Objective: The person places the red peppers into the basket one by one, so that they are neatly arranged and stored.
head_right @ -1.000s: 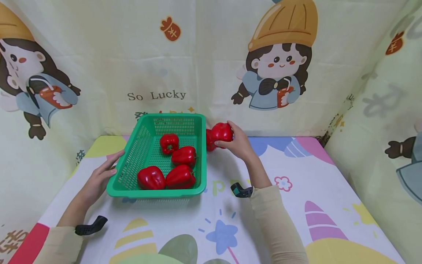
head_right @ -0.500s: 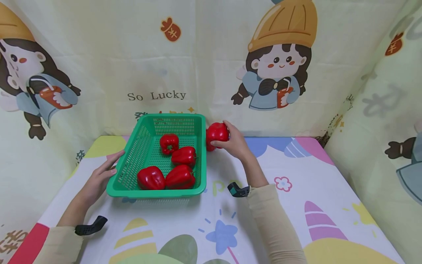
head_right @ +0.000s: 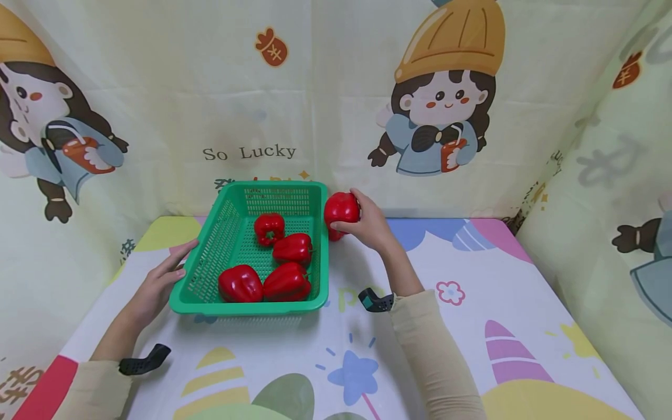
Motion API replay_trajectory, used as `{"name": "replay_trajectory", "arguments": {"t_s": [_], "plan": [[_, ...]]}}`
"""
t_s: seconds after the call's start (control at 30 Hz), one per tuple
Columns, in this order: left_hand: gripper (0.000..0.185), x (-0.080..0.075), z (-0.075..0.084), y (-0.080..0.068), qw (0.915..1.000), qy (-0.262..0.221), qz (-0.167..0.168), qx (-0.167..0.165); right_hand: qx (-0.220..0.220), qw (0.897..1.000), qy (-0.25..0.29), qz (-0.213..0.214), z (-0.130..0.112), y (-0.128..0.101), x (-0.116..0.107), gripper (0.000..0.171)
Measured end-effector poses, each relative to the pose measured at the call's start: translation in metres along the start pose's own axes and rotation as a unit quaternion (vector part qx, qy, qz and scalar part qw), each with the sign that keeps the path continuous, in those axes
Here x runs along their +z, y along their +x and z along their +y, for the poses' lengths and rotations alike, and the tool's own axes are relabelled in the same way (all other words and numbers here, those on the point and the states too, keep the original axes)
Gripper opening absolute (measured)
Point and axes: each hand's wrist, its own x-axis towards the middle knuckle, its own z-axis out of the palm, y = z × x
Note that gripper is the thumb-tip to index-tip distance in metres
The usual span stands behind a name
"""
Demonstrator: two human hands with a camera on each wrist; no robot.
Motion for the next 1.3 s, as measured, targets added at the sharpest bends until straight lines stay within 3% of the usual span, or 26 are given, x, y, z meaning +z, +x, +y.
{"name": "replay_trajectory", "arguments": {"t_s": [1.3], "plan": [[0.052, 0.0, -0.001, 0.001, 1.0, 0.003, 0.0, -0.001, -0.021, 0.998, 0.029, -0.044, -0.023, 0.009, 0.013, 0.092]]}}
